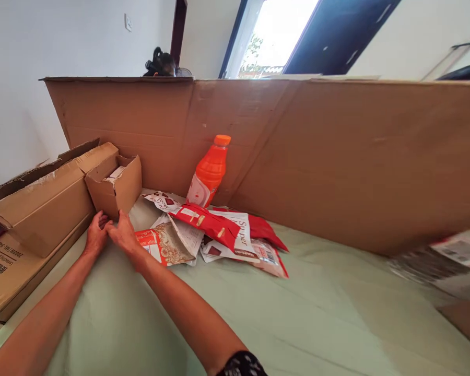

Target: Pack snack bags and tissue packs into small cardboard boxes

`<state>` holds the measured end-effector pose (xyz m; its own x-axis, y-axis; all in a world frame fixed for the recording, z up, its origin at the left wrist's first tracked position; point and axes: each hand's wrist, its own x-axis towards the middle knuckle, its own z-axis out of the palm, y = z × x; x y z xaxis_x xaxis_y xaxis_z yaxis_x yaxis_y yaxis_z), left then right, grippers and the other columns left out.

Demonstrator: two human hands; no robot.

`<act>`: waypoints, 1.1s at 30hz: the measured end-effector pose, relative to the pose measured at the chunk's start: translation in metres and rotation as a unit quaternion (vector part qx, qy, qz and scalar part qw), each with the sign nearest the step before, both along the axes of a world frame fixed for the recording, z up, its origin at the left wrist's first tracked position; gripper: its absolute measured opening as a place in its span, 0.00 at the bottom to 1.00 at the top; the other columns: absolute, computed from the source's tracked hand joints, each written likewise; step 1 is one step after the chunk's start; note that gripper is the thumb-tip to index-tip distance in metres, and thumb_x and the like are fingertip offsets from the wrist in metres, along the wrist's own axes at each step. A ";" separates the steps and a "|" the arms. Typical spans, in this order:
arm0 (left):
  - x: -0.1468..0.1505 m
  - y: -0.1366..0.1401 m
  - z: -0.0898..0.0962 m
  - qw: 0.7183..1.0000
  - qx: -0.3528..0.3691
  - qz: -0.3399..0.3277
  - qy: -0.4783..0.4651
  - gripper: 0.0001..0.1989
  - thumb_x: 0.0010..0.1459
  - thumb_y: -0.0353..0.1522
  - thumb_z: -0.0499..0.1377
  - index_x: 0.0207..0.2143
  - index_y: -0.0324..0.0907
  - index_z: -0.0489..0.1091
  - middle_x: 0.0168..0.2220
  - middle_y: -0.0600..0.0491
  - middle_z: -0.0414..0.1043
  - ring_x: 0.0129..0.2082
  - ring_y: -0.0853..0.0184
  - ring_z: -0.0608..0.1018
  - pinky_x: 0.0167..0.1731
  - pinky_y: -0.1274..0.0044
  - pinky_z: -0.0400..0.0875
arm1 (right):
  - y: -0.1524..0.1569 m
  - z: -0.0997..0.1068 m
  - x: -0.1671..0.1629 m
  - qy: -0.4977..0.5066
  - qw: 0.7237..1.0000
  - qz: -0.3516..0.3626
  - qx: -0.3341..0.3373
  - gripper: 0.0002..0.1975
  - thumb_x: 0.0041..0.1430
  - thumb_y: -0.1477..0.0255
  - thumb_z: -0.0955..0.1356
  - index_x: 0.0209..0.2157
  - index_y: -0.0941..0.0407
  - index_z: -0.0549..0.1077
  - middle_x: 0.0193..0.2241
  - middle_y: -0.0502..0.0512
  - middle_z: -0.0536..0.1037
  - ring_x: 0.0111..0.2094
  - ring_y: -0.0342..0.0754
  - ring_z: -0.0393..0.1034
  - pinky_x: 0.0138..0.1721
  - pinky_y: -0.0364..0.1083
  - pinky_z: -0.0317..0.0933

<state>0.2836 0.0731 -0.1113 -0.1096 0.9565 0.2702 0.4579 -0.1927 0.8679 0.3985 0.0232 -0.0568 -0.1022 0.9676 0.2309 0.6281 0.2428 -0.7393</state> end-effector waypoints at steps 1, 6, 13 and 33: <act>-0.001 0.001 -0.002 1.000 0.003 -0.021 -0.003 0.20 0.66 0.38 0.61 0.58 0.41 0.67 0.56 0.45 0.71 0.51 0.58 0.77 0.50 0.60 0.76 | 0.000 0.003 0.002 -0.014 1.000 -0.007 -0.008 0.32 0.63 0.73 0.62 0.68 0.64 0.54 0.61 0.69 0.70 0.59 0.55 0.68 0.55 0.51 0.65; -0.011 -0.002 -0.002 0.996 0.014 -0.091 0.017 0.21 0.66 0.37 0.61 0.59 0.42 0.67 0.61 0.44 0.67 0.58 0.54 0.73 0.56 0.55 0.71 | -0.016 0.025 0.012 -0.116 0.993 0.001 -0.008 0.31 0.66 0.69 0.62 0.67 0.63 0.58 0.68 0.67 0.60 0.67 0.54 0.57 0.63 0.51 0.56; -0.008 -0.007 0.014 0.990 0.031 -0.111 0.088 0.22 0.66 0.38 0.61 0.59 0.43 0.67 0.63 0.44 0.64 0.60 0.52 0.71 0.59 0.53 0.67 | -0.059 0.033 0.063 -0.318 0.946 0.045 -0.051 0.16 0.56 0.71 0.70 0.46 0.60 0.78 0.48 0.68 0.80 0.53 0.62 0.71 0.58 0.58 0.57; 0.093 -0.070 0.020 0.909 0.068 -0.231 0.340 0.23 0.64 0.40 0.62 0.59 0.42 0.67 0.64 0.44 0.64 0.64 0.50 0.66 0.63 0.49 0.59 | -0.102 0.073 0.146 -0.396 0.918 -0.027 0.002 0.16 0.69 0.68 0.64 0.51 0.60 0.77 0.54 0.68 0.76 0.57 0.61 0.65 0.56 0.56 0.55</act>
<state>0.3764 0.0030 -0.0910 0.5324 0.8106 0.2439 0.7226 -0.5853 0.3679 0.5443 -0.0792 0.0160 -0.1911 0.9755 0.1089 0.9794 0.1968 -0.0443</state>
